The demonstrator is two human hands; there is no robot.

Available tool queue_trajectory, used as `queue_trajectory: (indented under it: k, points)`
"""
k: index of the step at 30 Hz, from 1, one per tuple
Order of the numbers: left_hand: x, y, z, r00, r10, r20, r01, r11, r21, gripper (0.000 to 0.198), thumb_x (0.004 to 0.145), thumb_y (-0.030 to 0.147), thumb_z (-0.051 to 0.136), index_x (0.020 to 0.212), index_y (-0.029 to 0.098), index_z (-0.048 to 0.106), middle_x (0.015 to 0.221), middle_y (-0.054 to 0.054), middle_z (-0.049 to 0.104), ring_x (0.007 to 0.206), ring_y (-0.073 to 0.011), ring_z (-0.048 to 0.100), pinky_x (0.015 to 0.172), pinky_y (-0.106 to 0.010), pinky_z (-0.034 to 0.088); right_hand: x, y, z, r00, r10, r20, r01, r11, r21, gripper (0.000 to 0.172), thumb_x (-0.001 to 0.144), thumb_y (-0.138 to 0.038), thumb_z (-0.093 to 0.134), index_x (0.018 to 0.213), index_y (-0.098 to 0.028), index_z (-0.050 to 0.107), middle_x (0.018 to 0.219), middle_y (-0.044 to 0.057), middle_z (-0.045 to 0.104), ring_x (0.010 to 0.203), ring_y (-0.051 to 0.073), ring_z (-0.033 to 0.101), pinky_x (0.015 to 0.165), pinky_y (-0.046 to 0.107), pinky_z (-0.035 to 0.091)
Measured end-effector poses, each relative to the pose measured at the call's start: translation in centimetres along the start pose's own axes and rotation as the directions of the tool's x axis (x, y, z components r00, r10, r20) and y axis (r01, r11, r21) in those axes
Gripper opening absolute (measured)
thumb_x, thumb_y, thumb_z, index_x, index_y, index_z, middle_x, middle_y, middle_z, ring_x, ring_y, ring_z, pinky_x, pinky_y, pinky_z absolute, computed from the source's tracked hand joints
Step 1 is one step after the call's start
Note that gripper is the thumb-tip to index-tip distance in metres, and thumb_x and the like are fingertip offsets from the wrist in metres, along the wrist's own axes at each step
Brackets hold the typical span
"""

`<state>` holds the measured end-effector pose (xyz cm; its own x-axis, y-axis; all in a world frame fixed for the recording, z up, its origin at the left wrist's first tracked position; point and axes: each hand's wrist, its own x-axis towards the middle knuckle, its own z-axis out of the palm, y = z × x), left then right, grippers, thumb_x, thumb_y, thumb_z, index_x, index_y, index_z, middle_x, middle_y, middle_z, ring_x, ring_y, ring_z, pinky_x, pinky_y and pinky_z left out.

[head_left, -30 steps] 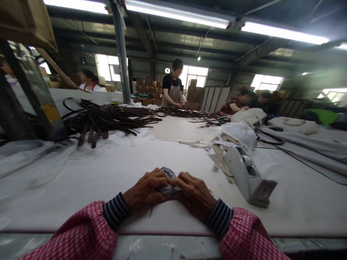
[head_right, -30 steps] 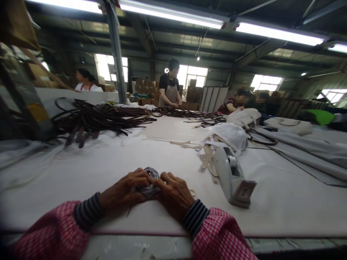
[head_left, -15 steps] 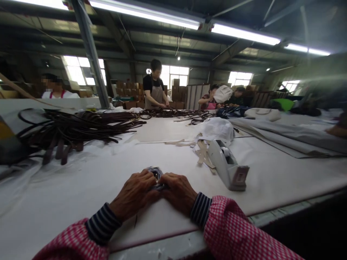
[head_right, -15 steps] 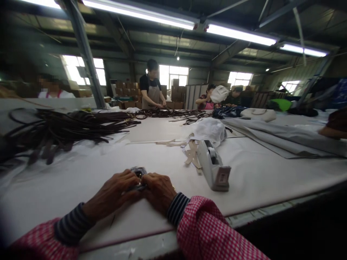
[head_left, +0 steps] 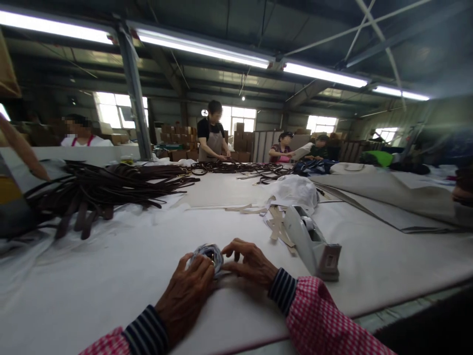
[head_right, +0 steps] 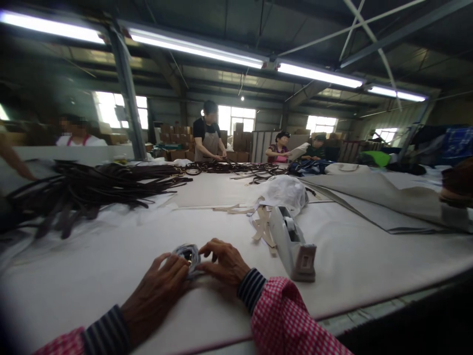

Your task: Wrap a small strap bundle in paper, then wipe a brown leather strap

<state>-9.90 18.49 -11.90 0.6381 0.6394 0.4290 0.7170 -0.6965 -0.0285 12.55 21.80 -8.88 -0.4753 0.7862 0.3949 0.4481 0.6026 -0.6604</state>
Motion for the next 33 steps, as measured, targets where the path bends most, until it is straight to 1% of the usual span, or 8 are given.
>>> queue_trajectory:
  k: [5,10,17,20,23,26,29,33]
  points:
    - [-0.3,0.2,0.5,0.997,-0.073,0.032,0.075,0.996,-0.055,0.027,0.093,0.006,0.053,0.115,0.022,0.052,0.116,-0.004,0.062,0.115,-0.0254,0.054,0.111,-0.052,0.019,2.4,2.0,-3.4,0.985,0.114,-0.132,-0.138,0.972,-0.189,0.009,0.092,-0.024,0.069,0.099,-0.019,0.071,0.094,0.000,0.068,0.079,0.013,0.063,0.074,0.024,0.049]
    - [-0.2,-0.3,1.1,0.995,-0.103,-0.015,0.101,0.991,-0.093,0.025,0.090,0.007,0.056,0.108,0.023,0.053,0.106,0.000,0.064,0.107,-0.0233,0.057,0.107,-0.048,0.022,6.2,5.0,-5.5,0.949,0.192,-0.251,-0.283,0.870,-0.404,0.010,0.094,-0.020,0.060,0.100,-0.018,0.068,0.106,0.004,0.066,0.092,0.018,0.062,0.087,0.030,0.046]
    - [-0.5,-0.8,1.3,0.991,-0.061,-0.116,0.052,0.995,-0.082,0.012,0.088,0.015,0.063,0.096,0.022,0.055,0.096,0.001,0.065,0.093,-0.0227,0.058,0.097,-0.047,0.027,13.4,10.3,-3.9,0.897,0.329,-0.294,-0.441,0.643,-0.626,0.015,0.098,-0.022,0.054,0.104,-0.020,0.067,0.122,0.008,0.061,0.127,0.026,0.046,0.102,0.040,0.040]
    - [-0.4,-0.9,1.3,0.988,-0.052,-0.149,0.045,0.998,-0.047,0.012,0.089,0.023,0.067,0.092,0.022,0.056,0.092,0.000,0.066,0.093,-0.0239,0.057,0.095,-0.046,0.030,15.5,12.1,-3.3,0.852,0.432,-0.294,-0.508,0.548,-0.665,0.018,0.098,-0.029,0.059,0.109,-0.017,0.065,0.124,0.009,0.061,0.128,0.030,0.047,0.106,0.052,0.037]
    - [-0.2,-1.0,1.2,0.994,-0.037,-0.103,0.036,0.999,-0.020,0.011,0.089,0.024,0.067,0.092,0.021,0.057,0.095,-0.004,0.067,0.097,-0.0272,0.056,0.095,-0.048,0.032,16.8,13.0,-3.3,0.802,0.531,-0.273,-0.556,0.497,-0.666,0.024,0.096,-0.034,0.064,0.111,-0.016,0.065,0.124,0.009,0.062,0.122,0.030,0.054,0.104,0.055,0.041]
    - [-0.2,-1.1,1.2,0.998,-0.042,-0.051,0.040,0.999,-0.032,0.010,0.088,0.022,0.065,0.094,0.020,0.058,0.097,-0.007,0.067,0.099,-0.0295,0.056,0.096,-0.051,0.033,17.1,12.8,-3.8,0.784,0.586,-0.207,-0.566,0.535,-0.627,0.022,0.095,-0.035,0.067,0.106,-0.015,0.066,0.113,0.007,0.066,0.106,0.024,0.063,0.094,0.046,0.051]
    - [-0.2,-1.0,0.9,0.997,-0.065,-0.031,0.061,0.993,-0.103,0.010,0.087,0.018,0.063,0.094,0.020,0.058,0.098,-0.007,0.066,0.100,-0.0293,0.055,0.097,-0.051,0.033,16.6,11.3,-4.0,0.822,0.542,-0.175,-0.537,0.636,-0.555,0.017,0.094,-0.032,0.067,0.095,-0.015,0.067,0.099,0.004,0.068,0.091,0.020,0.065,0.083,0.038,0.054]
    - [0.0,-0.8,-0.1,0.980,-0.180,-0.090,0.149,0.949,-0.277,0.008,0.087,0.015,0.060,0.090,0.020,0.055,0.095,-0.005,0.063,0.098,-0.0270,0.053,0.095,-0.048,0.034,14.6,7.6,-3.8,0.904,0.316,-0.287,-0.419,0.785,-0.456,0.006,0.090,-0.018,0.062,0.085,-0.018,0.066,0.105,0.006,0.065,0.109,0.023,0.058,0.093,0.036,0.045]
